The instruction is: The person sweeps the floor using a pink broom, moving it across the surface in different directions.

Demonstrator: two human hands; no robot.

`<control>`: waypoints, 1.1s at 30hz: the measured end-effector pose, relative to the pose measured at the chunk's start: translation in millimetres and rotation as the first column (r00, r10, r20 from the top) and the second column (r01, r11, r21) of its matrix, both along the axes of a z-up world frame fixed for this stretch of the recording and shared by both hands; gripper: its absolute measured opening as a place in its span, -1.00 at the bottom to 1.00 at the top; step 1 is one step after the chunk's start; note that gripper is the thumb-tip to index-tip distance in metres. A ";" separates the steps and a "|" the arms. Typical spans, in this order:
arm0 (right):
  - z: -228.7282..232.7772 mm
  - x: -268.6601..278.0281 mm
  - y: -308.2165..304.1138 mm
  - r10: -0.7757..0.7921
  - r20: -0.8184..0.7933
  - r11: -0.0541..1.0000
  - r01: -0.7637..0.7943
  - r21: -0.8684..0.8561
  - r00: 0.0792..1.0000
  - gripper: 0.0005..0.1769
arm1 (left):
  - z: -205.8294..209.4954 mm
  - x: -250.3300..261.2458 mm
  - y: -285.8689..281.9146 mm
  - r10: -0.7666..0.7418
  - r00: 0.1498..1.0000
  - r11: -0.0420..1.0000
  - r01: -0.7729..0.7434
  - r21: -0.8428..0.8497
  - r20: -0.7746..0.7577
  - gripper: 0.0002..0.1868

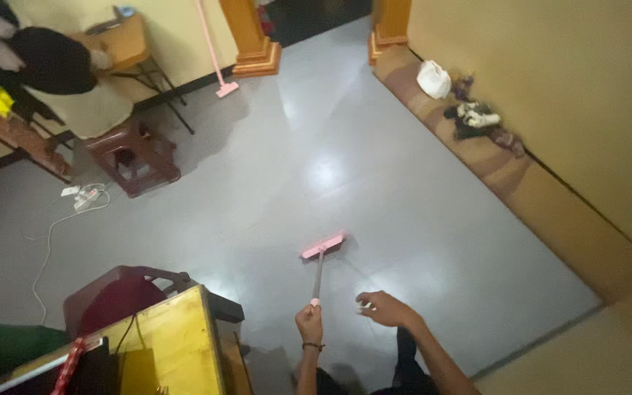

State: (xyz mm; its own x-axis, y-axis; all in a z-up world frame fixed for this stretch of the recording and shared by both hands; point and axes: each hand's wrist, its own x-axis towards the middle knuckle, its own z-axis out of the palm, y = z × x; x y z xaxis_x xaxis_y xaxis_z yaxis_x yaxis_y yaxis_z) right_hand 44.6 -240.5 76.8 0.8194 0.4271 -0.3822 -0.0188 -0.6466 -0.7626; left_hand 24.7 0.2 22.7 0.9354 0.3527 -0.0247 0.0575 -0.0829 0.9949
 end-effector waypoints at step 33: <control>-6.1 1.9 -79.9 -0.004 0.062 1.000 0.005 -0.018 0.998 -0.49 | -16.2 -106.6 -85.2 -0.100 0.964 0.964 0.032 0.264 0.247 -0.77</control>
State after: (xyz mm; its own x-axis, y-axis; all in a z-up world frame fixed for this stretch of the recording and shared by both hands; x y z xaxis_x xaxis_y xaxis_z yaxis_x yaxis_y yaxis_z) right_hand 46.5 -320.4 70.7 0.8438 0.4164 -0.3386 0.0249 -0.6605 -0.7504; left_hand -82.0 -84.9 6.5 0.9196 0.2527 0.3009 -0.2100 -0.3312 0.9199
